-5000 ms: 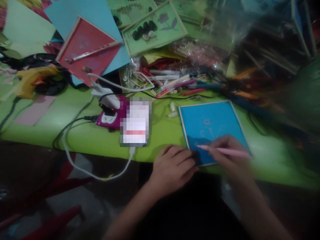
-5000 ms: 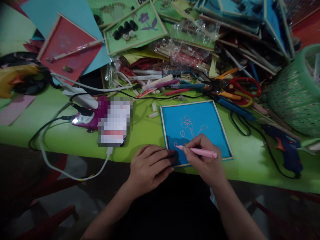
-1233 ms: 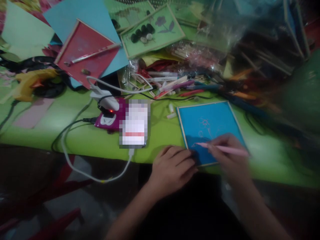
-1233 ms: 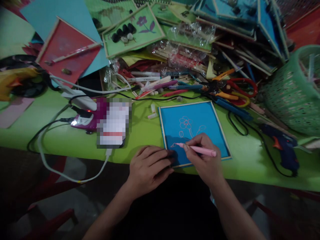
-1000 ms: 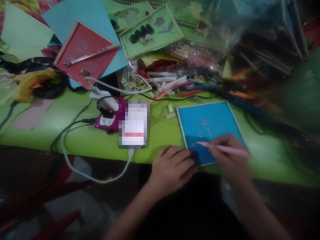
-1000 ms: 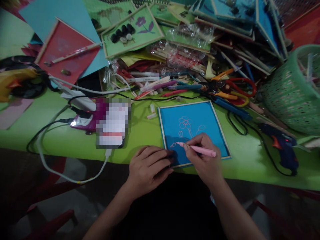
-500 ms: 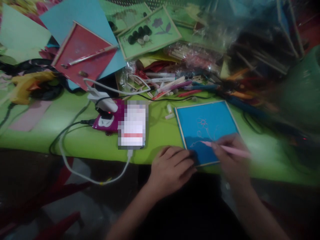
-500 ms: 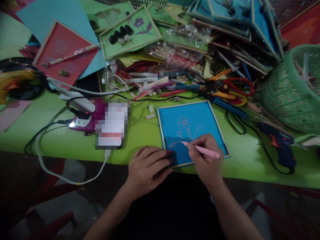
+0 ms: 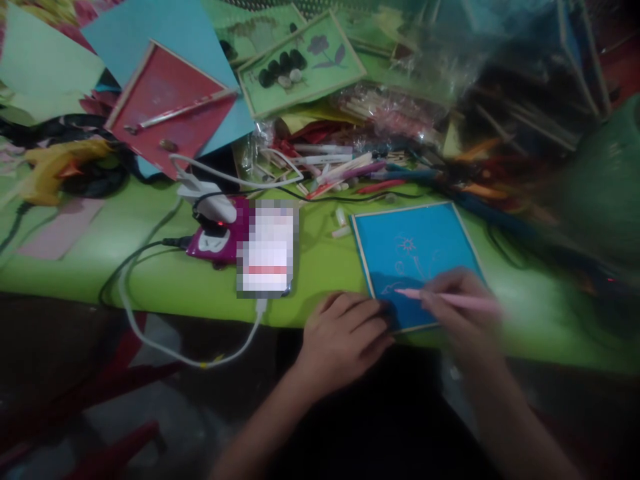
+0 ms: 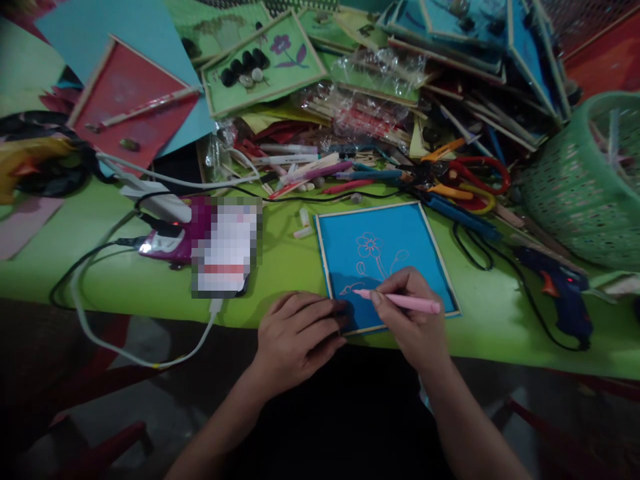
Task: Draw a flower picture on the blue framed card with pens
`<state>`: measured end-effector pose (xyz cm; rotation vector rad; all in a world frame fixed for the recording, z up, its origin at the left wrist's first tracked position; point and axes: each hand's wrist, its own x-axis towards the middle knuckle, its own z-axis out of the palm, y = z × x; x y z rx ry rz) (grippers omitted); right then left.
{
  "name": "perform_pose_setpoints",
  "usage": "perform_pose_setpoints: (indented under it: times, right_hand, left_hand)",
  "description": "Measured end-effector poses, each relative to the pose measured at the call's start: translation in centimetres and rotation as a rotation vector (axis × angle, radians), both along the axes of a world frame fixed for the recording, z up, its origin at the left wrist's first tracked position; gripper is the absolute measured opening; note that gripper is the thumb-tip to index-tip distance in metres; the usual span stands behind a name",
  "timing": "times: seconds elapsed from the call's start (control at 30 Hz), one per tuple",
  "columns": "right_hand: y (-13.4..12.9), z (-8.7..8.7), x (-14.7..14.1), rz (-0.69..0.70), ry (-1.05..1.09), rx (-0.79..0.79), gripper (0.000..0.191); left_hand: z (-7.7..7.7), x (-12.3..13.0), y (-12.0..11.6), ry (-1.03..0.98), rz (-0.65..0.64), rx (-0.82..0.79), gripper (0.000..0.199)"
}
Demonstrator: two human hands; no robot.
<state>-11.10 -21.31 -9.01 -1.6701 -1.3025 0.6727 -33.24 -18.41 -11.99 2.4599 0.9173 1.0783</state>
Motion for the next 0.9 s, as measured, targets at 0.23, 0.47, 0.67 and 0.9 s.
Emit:
perform_pose_setpoints:
  times: [0.23, 0.47, 0.67, 0.9]
  right_hand:
    - [0.14, 0.13, -0.06, 0.026, -0.029, -0.024, 0.019]
    - [0.38, 0.22, -0.28, 0.016, -0.05, -0.027, 0.02]
    - [0.42, 0.41, -0.39, 0.028, -0.067, -0.039, 0.015]
    - [0.34, 0.52, -0.43, 0.017, -0.057, -0.046, 0.017]
  left_hand:
    - [0.02, 0.05, 0.02, -0.015, 0.002, 0.007, 0.012]
    - [-0.15, -0.08, -0.07, 0.001, -0.002, -0.004, 0.011]
    - [-0.07, -0.02, -0.08, -0.002, -0.008, -0.008, 0.011]
    - [-0.1, 0.01, -0.03, -0.016, -0.002, -0.004, 0.012]
